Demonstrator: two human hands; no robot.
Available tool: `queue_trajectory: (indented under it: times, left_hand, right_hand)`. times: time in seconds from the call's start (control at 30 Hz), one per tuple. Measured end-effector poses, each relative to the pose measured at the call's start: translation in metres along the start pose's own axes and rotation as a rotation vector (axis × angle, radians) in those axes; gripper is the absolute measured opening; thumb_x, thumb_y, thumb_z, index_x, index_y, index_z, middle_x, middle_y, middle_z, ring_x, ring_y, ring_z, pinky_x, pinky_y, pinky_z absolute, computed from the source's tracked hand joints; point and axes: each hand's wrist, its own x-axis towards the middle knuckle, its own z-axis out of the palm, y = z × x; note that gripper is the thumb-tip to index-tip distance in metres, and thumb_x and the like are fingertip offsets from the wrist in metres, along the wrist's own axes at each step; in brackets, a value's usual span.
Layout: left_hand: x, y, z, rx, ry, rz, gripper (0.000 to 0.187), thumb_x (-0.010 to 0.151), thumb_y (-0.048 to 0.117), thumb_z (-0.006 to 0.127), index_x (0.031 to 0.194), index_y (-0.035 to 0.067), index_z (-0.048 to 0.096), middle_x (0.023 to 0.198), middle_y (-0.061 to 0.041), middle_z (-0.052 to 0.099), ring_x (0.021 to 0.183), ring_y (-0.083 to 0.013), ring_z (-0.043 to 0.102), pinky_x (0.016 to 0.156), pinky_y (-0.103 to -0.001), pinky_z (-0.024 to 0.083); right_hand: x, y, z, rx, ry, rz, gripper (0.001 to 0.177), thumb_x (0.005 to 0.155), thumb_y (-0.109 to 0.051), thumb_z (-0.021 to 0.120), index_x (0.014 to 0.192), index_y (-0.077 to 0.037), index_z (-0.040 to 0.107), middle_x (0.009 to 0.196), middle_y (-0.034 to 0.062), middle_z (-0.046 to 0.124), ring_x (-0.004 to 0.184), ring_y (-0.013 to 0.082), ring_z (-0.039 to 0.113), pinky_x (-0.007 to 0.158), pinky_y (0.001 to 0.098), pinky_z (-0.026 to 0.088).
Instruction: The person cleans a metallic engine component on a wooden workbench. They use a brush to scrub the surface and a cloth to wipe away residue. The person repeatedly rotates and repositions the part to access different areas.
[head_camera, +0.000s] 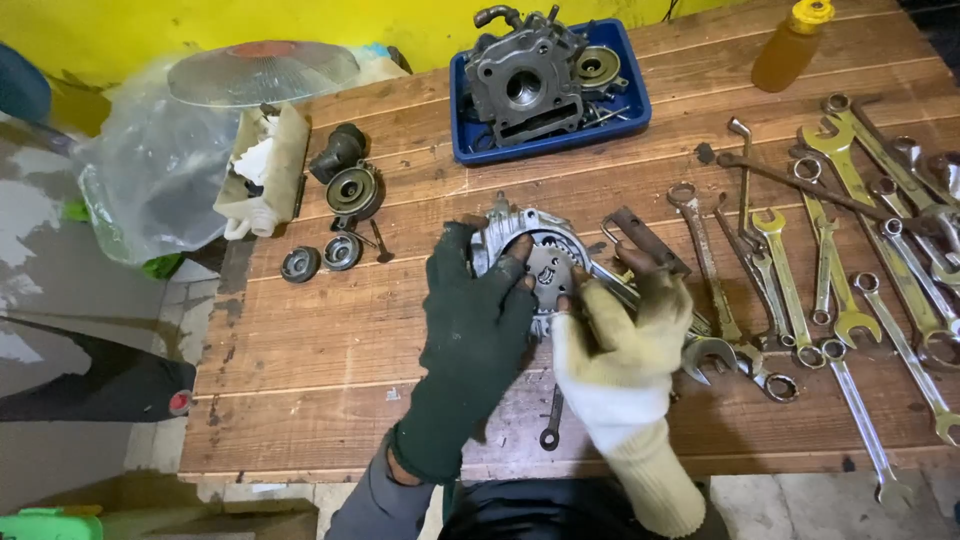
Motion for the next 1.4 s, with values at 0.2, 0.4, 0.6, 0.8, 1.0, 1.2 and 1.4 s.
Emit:
queue_trajectory:
  times: [0.2, 0.4, 0.6, 0.8, 1.0, 1.2, 1.4]
  left_hand:
    - [0.0, -0.005, 0.003, 0.033, 0.023, 0.04, 0.042, 0.096, 0.017, 0.071, 0.137, 0.025, 0.069, 0.145, -0.021, 0.05, 0.135, -0.0428, 0.052, 0.11, -0.053, 0.047]
    - [0.004, 0.003, -0.003, 0.064, 0.057, 0.149, 0.04, 0.096, 0.019, 0.075, 0.136, 0.021, 0.069, 0.14, -0.021, 0.053, 0.125, -0.0432, 0.058, 0.103, -0.051, 0.053]
    - [0.011, 0.013, -0.014, 0.06, -0.123, 0.051, 0.038, 0.101, 0.027, 0.06, 0.13, 0.004, 0.069, 0.146, -0.023, 0.042, 0.131, -0.045, 0.045, 0.093, -0.062, 0.048]
    - [0.006, 0.009, -0.009, 0.094, -0.024, 0.197, 0.035, 0.105, 0.025, 0.058, 0.132, 0.004, 0.067, 0.145, -0.03, 0.044, 0.13, -0.0526, 0.05, 0.092, -0.067, 0.049]
    - [0.013, 0.009, -0.012, 0.183, -0.094, 0.145, 0.038, 0.101, 0.027, 0.062, 0.129, 0.002, 0.07, 0.148, -0.033, 0.043, 0.131, -0.0562, 0.047, 0.089, -0.071, 0.046]
    - [0.016, 0.008, -0.01, 0.193, -0.101, 0.112, 0.04, 0.099, 0.03, 0.062, 0.128, 0.004, 0.071, 0.147, -0.03, 0.045, 0.128, -0.0529, 0.049, 0.086, -0.066, 0.048]
    - [0.019, 0.023, -0.014, 0.195, -0.052, 0.126, 0.035, 0.1, 0.026, 0.06, 0.12, 0.0, 0.072, 0.137, -0.029, 0.049, 0.111, -0.0496, 0.054, 0.073, -0.062, 0.047]
  right_hand:
    - [0.0, 0.014, -0.001, -0.086, -0.122, -0.138, 0.041, 0.079, -0.025, 0.079, 0.118, -0.024, 0.067, 0.102, 0.012, 0.06, 0.099, 0.0392, 0.065, 0.092, 0.0556, 0.054]
    - [-0.018, 0.02, 0.01, 0.026, -0.125, -0.09, 0.048, 0.072, -0.025, 0.083, 0.118, -0.022, 0.07, 0.116, 0.0158, 0.064, 0.103, 0.0391, 0.069, 0.085, 0.0501, 0.058]
    - [0.0, 0.019, -0.011, 0.23, -0.323, -0.214, 0.047, 0.082, -0.031, 0.069, 0.124, -0.012, 0.057, 0.121, 0.0262, 0.059, 0.104, 0.0369, 0.057, 0.081, 0.049, 0.049]
    - [-0.006, 0.037, -0.012, 0.286, -0.307, -0.346, 0.088, 0.09, -0.035, 0.071, 0.165, -0.032, 0.023, 0.145, 0.03, 0.051, 0.127, 0.047, 0.057, 0.099, 0.0582, 0.052]
    - [0.017, 0.013, -0.019, 0.189, -0.347, -0.29, 0.044, 0.08, -0.025, 0.073, 0.119, -0.013, 0.057, 0.121, 0.0271, 0.059, 0.1, 0.0415, 0.058, 0.073, 0.0528, 0.049]
    - [-0.013, 0.027, -0.011, 0.175, -0.281, -0.303, 0.09, 0.096, -0.035, 0.069, 0.168, -0.034, 0.015, 0.142, 0.0334, 0.051, 0.11, 0.0447, 0.057, 0.084, 0.0552, 0.048]
    - [-0.012, 0.027, -0.011, 0.221, -0.243, -0.315, 0.082, 0.098, -0.032, 0.073, 0.165, -0.028, 0.025, 0.149, 0.0345, 0.049, 0.127, 0.049, 0.058, 0.098, 0.0575, 0.053]
